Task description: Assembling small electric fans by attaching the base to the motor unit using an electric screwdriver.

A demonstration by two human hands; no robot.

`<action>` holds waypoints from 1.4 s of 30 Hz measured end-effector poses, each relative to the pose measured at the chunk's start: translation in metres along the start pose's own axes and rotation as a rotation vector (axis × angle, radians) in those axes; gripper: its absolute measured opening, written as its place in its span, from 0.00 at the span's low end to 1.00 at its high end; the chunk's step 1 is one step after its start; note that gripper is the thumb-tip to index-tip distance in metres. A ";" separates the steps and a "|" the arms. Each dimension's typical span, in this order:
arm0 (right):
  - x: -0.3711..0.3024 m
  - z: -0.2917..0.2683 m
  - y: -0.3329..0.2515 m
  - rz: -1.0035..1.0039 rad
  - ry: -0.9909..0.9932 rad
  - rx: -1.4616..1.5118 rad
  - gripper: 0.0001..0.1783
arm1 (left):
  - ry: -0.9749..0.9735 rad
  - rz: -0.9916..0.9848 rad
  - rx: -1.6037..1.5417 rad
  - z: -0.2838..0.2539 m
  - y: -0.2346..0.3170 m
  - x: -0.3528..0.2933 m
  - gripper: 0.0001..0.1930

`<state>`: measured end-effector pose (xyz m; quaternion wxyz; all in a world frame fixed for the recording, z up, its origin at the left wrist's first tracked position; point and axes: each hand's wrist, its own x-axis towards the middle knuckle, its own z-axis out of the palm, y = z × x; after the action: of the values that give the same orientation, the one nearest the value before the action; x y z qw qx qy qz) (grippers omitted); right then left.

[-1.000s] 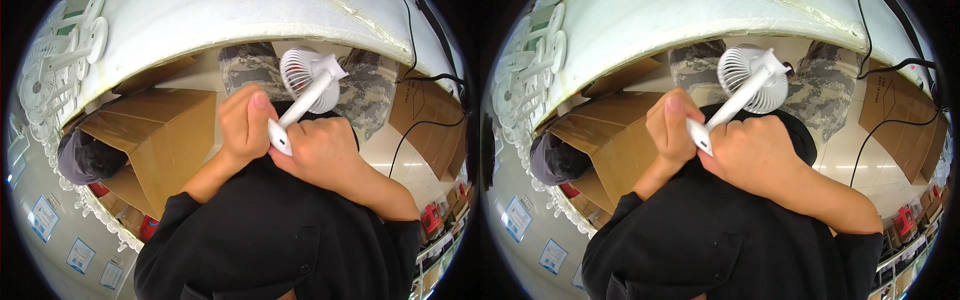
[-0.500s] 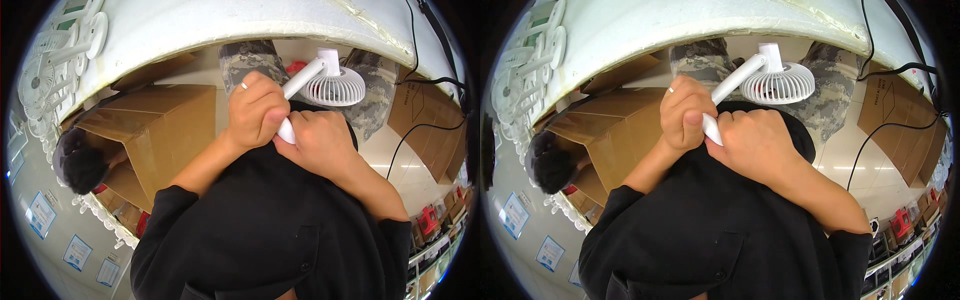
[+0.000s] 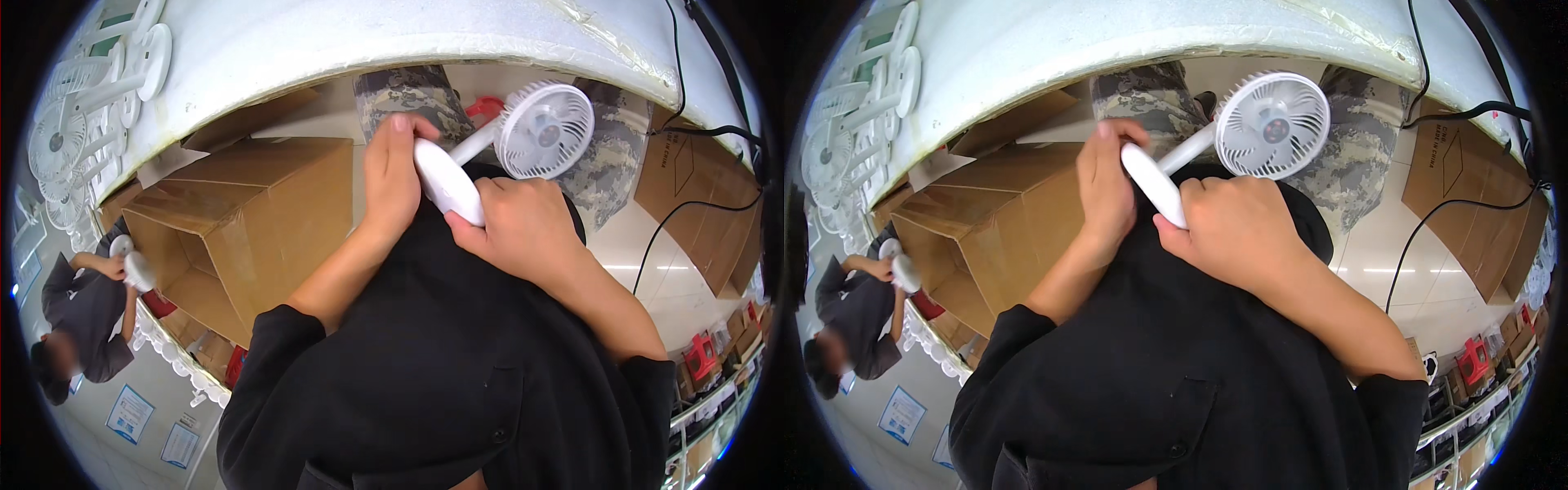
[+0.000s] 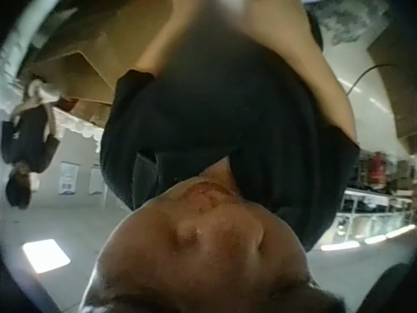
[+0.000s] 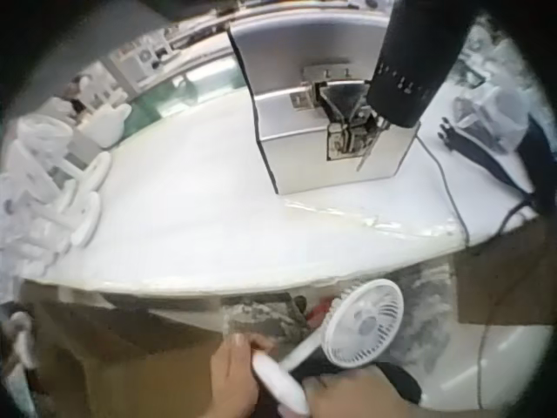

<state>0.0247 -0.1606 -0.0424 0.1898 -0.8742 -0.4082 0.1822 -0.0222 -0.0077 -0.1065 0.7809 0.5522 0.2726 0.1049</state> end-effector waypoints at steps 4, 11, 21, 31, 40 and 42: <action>0.007 0.002 0.001 -0.001 -0.009 0.013 0.17 | -0.227 0.811 0.600 0.001 0.017 0.009 0.19; 0.015 -0.001 -0.004 -0.128 -0.048 0.082 0.16 | -0.309 0.690 0.705 -0.003 0.025 0.001 0.21; 0.012 -0.016 -0.002 -0.112 -0.069 0.182 0.19 | -0.069 0.003 0.248 -0.002 0.025 0.003 0.26; 0.007 -0.006 -0.016 -0.080 0.016 0.064 0.20 | 0.015 -0.238 -0.012 -0.004 0.020 0.004 0.28; 0.012 -0.006 -0.014 -0.169 0.024 0.027 0.25 | 0.089 -0.153 0.141 -0.001 0.028 0.004 0.28; 0.016 -0.024 -0.021 -0.182 -0.057 0.081 0.27 | 0.022 -0.203 0.266 -0.002 0.054 0.008 0.28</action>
<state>0.0319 -0.1399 -0.0145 0.2291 -0.8196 -0.4833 0.2053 -0.0090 0.0175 -0.0603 0.7046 0.6190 0.3469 -0.0057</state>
